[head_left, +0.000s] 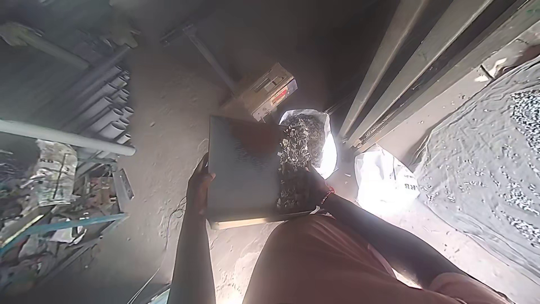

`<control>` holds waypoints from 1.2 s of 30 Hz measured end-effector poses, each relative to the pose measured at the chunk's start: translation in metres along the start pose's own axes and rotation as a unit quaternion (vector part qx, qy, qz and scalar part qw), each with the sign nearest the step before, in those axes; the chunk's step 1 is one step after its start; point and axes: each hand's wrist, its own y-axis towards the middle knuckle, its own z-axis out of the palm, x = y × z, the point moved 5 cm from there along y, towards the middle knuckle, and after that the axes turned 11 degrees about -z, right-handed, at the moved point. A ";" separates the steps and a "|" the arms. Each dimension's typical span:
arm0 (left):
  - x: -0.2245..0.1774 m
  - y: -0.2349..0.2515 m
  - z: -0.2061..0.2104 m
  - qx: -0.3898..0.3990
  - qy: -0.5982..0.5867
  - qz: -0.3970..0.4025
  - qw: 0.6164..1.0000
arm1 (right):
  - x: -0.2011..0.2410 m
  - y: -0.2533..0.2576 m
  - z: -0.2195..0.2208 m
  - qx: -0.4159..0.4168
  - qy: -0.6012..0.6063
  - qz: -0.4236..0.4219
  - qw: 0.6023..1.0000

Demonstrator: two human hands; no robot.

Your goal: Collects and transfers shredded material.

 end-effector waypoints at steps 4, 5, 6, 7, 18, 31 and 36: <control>-0.001 -0.003 -0.001 -0.008 0.003 0.003 1.000 | 0.000 0.001 -0.001 -0.001 -0.011 -0.003 1.000; 0.000 -0.003 -0.001 -0.009 0.002 0.000 1.000 | 0.000 0.001 0.000 -0.003 0.001 -0.004 1.000; 0.000 -0.003 0.000 -0.009 -0.001 -0.001 1.000 | 0.000 0.001 0.000 -0.007 0.016 -0.004 1.000; 0.000 -0.003 0.000 -0.008 -0.003 0.000 1.000 | 0.000 0.001 -0.001 -0.010 0.026 -0.005 1.000; 0.006 -0.003 0.000 0.014 -0.024 0.016 0.999 | 0.005 -0.005 -0.001 -0.003 0.080 -0.012 0.997; -0.014 0.003 0.010 0.006 -0.005 -0.017 1.000 | 0.000 -0.006 -0.002 -0.029 0.106 0.048 0.993; -0.037 0.024 0.022 0.060 0.050 -0.037 0.996 | 0.002 -0.004 0.001 0.110 -0.145 -0.026 0.983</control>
